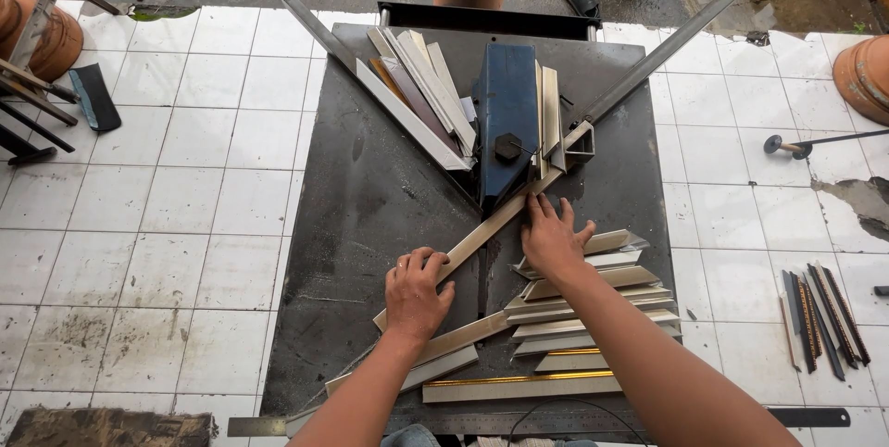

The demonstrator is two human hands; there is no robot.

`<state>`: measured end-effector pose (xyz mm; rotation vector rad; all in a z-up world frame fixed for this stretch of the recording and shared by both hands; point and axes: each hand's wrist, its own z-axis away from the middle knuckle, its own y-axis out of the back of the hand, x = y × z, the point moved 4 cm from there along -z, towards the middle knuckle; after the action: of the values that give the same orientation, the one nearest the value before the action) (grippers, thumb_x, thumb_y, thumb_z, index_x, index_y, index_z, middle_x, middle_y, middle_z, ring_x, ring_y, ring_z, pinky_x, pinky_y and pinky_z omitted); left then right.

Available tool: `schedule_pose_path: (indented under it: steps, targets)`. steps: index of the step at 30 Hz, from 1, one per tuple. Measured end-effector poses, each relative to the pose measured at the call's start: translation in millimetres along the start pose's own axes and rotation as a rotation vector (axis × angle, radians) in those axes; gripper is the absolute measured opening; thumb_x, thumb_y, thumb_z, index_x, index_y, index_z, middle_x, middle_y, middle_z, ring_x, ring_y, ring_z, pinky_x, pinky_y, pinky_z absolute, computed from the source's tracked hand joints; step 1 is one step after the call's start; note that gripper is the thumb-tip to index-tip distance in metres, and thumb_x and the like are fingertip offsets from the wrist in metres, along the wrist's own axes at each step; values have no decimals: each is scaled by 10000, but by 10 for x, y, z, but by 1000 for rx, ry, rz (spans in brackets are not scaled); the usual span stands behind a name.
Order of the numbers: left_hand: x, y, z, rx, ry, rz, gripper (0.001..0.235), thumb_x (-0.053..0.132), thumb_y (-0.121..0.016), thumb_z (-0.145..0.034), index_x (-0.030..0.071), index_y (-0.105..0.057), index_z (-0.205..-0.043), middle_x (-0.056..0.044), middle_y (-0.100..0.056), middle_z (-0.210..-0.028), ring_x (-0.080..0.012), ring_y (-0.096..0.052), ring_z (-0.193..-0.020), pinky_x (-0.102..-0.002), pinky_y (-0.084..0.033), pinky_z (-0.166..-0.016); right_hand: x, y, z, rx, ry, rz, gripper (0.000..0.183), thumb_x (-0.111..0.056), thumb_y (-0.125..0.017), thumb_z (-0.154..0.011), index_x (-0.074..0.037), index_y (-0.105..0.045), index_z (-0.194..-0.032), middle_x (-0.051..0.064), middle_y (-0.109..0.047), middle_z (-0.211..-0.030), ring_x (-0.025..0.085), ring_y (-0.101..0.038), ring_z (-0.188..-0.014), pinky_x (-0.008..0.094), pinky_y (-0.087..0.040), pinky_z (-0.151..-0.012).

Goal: Sorting, aligning, and measuring wooden frame moldings on a miter cutting station.

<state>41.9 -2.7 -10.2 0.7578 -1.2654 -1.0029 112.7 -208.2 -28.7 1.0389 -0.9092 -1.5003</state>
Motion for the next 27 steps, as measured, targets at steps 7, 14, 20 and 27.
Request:
schedule_pose_path:
  steps: [7, 14, 20, 27]
  targets:
    - [15, 66, -38, 24, -25, -29, 267, 263, -651, -763, 231, -535, -1001, 12, -459, -1036, -175, -526, -1002, -361, -465, -830, -131, 89, 119, 37, 32, 52, 493, -266, -357, -882, -159, -281, -1357, 119, -358, -1346, 344, -265, -1276, 664, -147, -878]
    - [-48, -61, -75, 65, -62, -63, 123, 289, -622, -783, 264, -600, -901, 60, -533, -881, -117, -565, -841, -283, -476, -710, -137, 88, 203, -36, 65, 122, 488, -166, -359, -853, -197, -336, -1339, 62, -341, -1382, 350, -257, -1284, 688, -140, -865]
    - [-65, -61, -84, 138, -50, -35, 64, 323, -636, -757, 276, -645, -799, 80, -587, -766, -107, -550, -698, -249, -454, -577, -117, 21, 180, -110, 32, 94, 531, -94, -353, -833, -206, -326, -1351, 26, -281, -1426, 375, -227, -1292, 701, -152, -870]
    - [-59, -3, -73, 161, -60, -58, 67, 301, -624, -784, 256, -662, -815, 59, -617, -782, -117, -546, -677, -252, -424, -582, -89, -41, 99, -80, 24, 76, 560, -83, -337, -815, -292, -353, -1334, -21, -337, -1401, 380, -260, -1280, 716, -146, -854]
